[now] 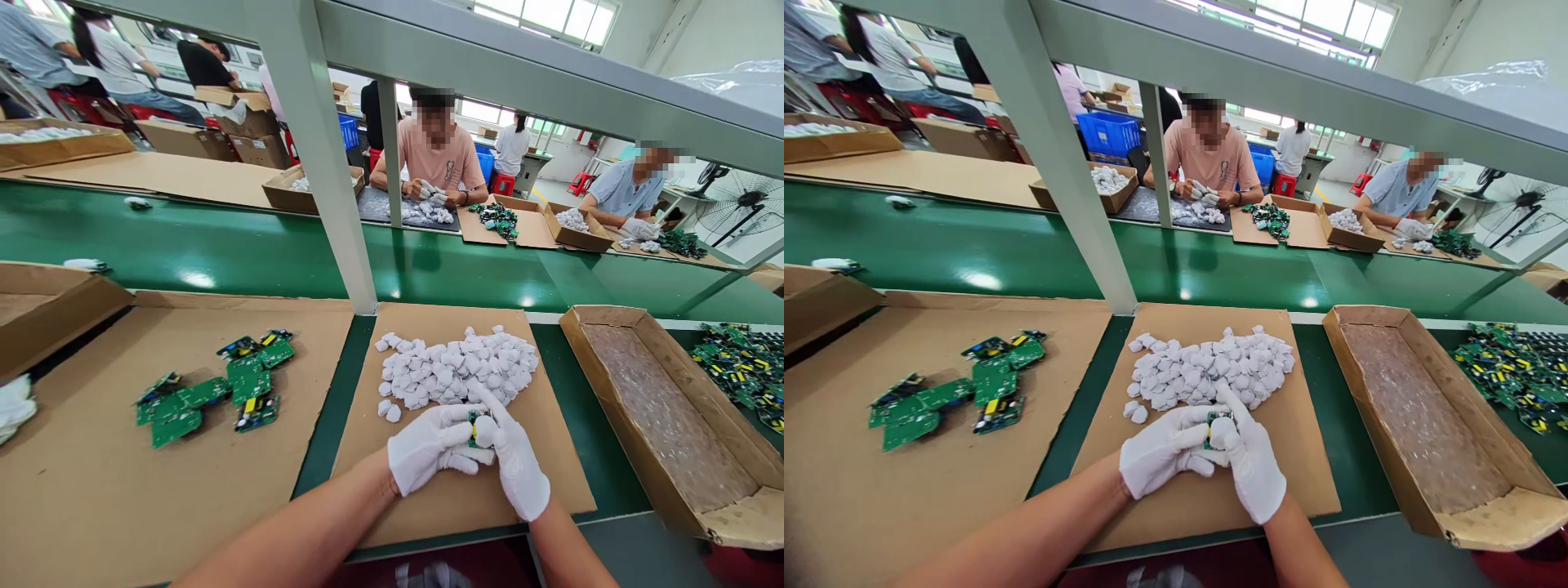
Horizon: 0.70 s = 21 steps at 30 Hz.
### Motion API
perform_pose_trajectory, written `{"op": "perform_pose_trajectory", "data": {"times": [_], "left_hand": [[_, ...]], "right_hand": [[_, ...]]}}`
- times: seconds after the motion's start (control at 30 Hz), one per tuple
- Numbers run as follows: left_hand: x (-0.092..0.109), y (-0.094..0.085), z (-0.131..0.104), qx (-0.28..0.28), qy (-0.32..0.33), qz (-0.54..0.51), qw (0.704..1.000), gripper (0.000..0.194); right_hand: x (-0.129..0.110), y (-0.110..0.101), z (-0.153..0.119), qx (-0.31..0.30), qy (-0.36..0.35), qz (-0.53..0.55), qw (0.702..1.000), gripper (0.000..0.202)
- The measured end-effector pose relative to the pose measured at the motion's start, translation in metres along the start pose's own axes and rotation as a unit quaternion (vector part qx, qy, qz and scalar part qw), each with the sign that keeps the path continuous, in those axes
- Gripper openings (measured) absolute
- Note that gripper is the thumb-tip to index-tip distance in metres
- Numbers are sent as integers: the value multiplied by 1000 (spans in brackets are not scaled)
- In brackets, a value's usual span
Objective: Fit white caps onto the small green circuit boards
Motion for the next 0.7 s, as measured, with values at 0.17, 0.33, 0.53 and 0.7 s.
{"op": "perform_pose_trajectory", "data": {"times": [0.17, 0.33, 0.53, 0.7], "left_hand": [[5, 3, 1, 35, 5, 56, 998, 39], [7, 2, 2, 49, 38, 140, 988, 40], [11, -1, 4, 79, 90, 195, 974, 31], [11, -1, 5, 76, 87, 189, 975, 29]], "right_hand": [[4, 4, 1, 4, 34, 55, 998, 53], [13, 5, 4, 40, 44, 53, 997, 43], [22, 8, 5, 18, 45, 70, 996, 42], [18, 8, 5, -3, 41, 82, 996, 43]]}}
Point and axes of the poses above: each hand's wrist, its own z-axis towards the middle knuckle, its own y-axis out of the palm, x = y × z, the point moved 6 cm from there along z, towards the middle knuckle, and after that the axes turned 5 degrees about z, right-handed, at the moved point
